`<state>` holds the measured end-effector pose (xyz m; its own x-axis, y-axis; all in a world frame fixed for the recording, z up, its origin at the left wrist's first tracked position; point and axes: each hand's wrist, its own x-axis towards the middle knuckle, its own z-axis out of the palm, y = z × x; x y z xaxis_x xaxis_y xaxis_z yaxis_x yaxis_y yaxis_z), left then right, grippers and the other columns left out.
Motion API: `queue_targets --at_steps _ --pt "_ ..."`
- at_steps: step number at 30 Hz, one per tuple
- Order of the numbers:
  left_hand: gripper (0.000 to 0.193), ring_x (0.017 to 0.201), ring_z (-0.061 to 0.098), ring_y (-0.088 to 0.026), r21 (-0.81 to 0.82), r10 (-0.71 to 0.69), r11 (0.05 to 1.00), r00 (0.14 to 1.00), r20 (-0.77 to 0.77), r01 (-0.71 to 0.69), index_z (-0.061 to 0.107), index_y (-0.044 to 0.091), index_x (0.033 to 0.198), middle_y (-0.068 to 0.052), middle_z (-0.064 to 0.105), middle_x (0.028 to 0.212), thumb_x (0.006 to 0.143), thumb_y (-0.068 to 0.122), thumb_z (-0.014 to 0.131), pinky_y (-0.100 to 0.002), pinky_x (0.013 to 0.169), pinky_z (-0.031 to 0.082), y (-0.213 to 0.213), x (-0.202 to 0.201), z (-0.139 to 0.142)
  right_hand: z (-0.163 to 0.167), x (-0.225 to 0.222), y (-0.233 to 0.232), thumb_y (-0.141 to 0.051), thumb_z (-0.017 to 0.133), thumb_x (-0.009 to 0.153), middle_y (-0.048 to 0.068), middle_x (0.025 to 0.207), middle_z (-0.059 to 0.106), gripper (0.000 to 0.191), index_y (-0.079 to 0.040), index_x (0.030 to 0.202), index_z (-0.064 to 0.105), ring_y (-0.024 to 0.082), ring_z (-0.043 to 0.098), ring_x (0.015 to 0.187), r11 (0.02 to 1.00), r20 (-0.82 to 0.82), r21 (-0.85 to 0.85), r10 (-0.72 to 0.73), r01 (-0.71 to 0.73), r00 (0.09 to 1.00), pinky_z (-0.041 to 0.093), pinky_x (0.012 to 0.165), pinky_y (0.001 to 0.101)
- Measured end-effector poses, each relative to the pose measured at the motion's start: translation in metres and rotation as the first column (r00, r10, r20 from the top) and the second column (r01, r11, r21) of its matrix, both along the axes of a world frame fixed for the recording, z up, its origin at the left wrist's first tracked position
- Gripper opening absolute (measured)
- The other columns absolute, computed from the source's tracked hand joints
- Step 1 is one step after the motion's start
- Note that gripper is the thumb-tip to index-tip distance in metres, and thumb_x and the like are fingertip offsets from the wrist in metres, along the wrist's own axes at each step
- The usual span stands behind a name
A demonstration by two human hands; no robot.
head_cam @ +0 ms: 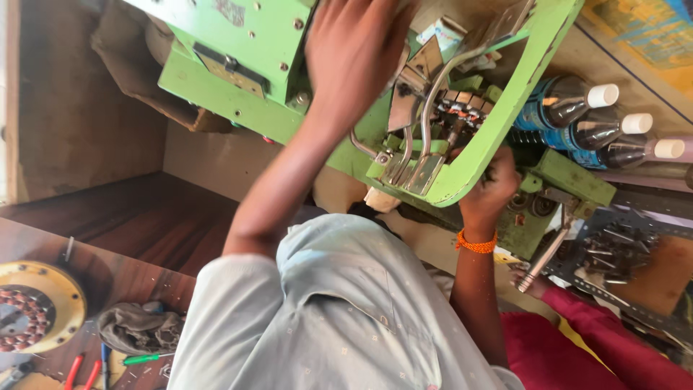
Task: The person works on a motor armature at a workbench, using a screwdriver and scissors to trim and adjust the copper coil windings around the slots. They then carry the armature to a green winding machine, seat it in the machine, and operate the machine on the armature.
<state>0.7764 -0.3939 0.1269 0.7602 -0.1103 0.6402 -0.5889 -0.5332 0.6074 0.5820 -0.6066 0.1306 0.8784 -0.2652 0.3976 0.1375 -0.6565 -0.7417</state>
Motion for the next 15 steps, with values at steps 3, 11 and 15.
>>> queue_targets --at_steps 3,11,15 --pt "0.013 0.08 0.056 -0.019 -0.689 -0.211 0.723 0.933 -0.292 -0.052 0.067 0.003 0.112 -0.006 0.063 0.09 0.107 0.015 0.063 -0.031 0.074 0.044 0.036 -0.073 -0.045 -0.01 -0.001 -0.017 -0.006 0.063 0.107 0.007 0.085 0.064 0.013 0.0 0.101 0.053 0.011 0.056 0.068 0.959 -0.014 0.223 -0.175 0.174 0.984 0.045 0.062 0.0252" --pt "0.037 0.093 0.062 -0.018 -0.8 -0.841 -0.257 0.533 -0.091 -0.542 0.06 0.011 0.126 -0.006 0.062 0.119 0.103 0.036 0.046 -0.036 0.083 0.054 -0.035 -0.003 -0.112 -0.015 -0.003 -0.047 -0.011 0.064 0.114 0.007 0.088 0.061 0.02 0.0 0.103 0.051 0.009 0.054 0.066 0.923 0.123 0.38 0.013 -0.059 0.992 0.051 0.067 0.0251" --pt "0.048 0.1 0.065 -0.022 -0.902 -0.741 -0.376 0.516 0.43 0.213 0.067 0.002 0.114 -0.01 0.068 0.124 0.115 0.042 0.042 -0.038 0.086 0.052 -0.052 0.039 -0.097 -0.01 -0.003 -0.038 -0.004 0.065 0.11 0.005 0.089 0.062 0.012 0.004 0.104 0.058 0.01 0.056 0.073 0.971 0.007 0.238 0.007 -0.008 1.0 0.045 0.065 0.0233"
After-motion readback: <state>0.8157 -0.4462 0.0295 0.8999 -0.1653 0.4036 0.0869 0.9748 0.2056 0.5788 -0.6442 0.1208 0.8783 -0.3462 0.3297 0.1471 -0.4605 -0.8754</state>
